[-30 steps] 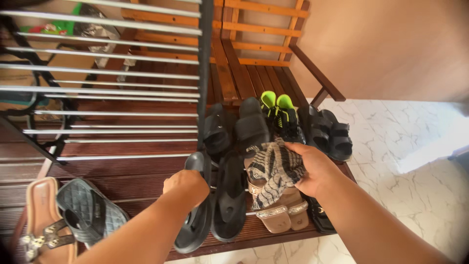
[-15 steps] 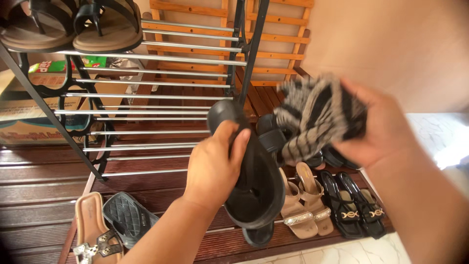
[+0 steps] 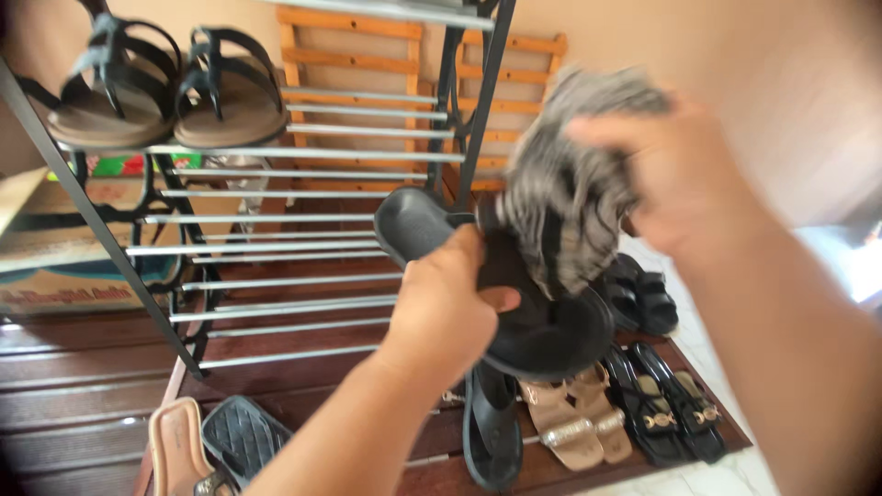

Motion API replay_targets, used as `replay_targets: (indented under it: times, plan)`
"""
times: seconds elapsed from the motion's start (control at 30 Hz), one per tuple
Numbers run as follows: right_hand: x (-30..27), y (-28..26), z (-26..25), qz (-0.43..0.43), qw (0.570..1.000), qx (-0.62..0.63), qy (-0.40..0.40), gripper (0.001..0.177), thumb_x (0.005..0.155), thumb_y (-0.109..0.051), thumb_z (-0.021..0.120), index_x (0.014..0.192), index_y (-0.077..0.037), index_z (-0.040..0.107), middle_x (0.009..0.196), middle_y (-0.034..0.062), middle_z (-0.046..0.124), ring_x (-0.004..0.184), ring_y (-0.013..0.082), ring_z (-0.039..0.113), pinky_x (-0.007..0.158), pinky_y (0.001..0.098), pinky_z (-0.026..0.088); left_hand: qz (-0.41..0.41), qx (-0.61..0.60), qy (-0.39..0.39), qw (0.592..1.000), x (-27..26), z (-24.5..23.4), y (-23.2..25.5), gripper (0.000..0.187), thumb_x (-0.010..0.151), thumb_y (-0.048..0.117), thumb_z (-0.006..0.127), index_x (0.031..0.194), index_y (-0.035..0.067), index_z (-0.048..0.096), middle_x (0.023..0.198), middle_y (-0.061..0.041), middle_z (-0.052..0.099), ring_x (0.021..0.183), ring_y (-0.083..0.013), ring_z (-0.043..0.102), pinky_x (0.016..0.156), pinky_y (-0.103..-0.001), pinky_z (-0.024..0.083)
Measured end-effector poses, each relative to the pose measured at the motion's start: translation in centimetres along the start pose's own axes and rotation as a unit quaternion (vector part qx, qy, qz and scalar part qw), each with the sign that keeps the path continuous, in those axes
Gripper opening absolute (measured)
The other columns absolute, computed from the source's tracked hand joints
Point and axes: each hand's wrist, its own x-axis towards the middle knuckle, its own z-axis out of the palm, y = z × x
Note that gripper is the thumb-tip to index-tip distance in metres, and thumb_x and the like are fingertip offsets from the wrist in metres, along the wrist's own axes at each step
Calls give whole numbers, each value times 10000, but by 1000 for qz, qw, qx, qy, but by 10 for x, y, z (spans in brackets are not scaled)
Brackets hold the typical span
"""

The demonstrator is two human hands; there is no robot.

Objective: The person wipes several pairs of sandals and slippers with a patterned cloth, handling each item one at a time. The person wipes the soles, straps, and insoles, then places the cleaned footwear back on a metal shoe rack.

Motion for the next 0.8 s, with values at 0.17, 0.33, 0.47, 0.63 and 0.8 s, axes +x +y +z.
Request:
replay_targets:
  times: [0.17,0.33,0.47,0.63,0.8]
  plan:
    - [-2,10,23,-25,929,-367,-34,299,810,-148,810,1091,-75,740,911,50,778,799,153,707,716,308,565,63,143,51,986,18,0,17,548,746,67,759,1265,45,582,855,-193,738,895,-393,697,905,-477,444]
    - [-30,-1,14,-40,899,-434,-40,268,761,-192,856,1006,-107,785,825,35,782,724,129,710,669,300,569,67,127,114,983,53,-22,22,333,742,48,764,1050,75,639,839,-182,745,845,-399,709,845,-501,446]
    - [-14,4,2,-164,942,-289,42,206,880,-144,767,1074,-81,739,940,36,788,809,98,732,731,282,604,102,75,114,985,56,-15,33,374,712,23,782,1052,45,628,878,-190,736,858,-423,696,842,-499,496]
    - [13,11,-16,-180,891,-417,5,214,859,-118,763,1047,-22,734,885,61,776,771,129,722,731,314,561,49,91,56,993,46,15,53,402,683,-143,645,1040,41,647,860,-225,738,877,-466,628,875,-501,496]
    - [-32,31,-47,87,936,-338,-49,211,742,-128,820,937,-57,784,770,80,781,682,160,695,665,340,566,49,46,65,996,41,31,32,501,700,-64,681,1184,57,640,968,-191,748,873,-456,624,859,-491,468]
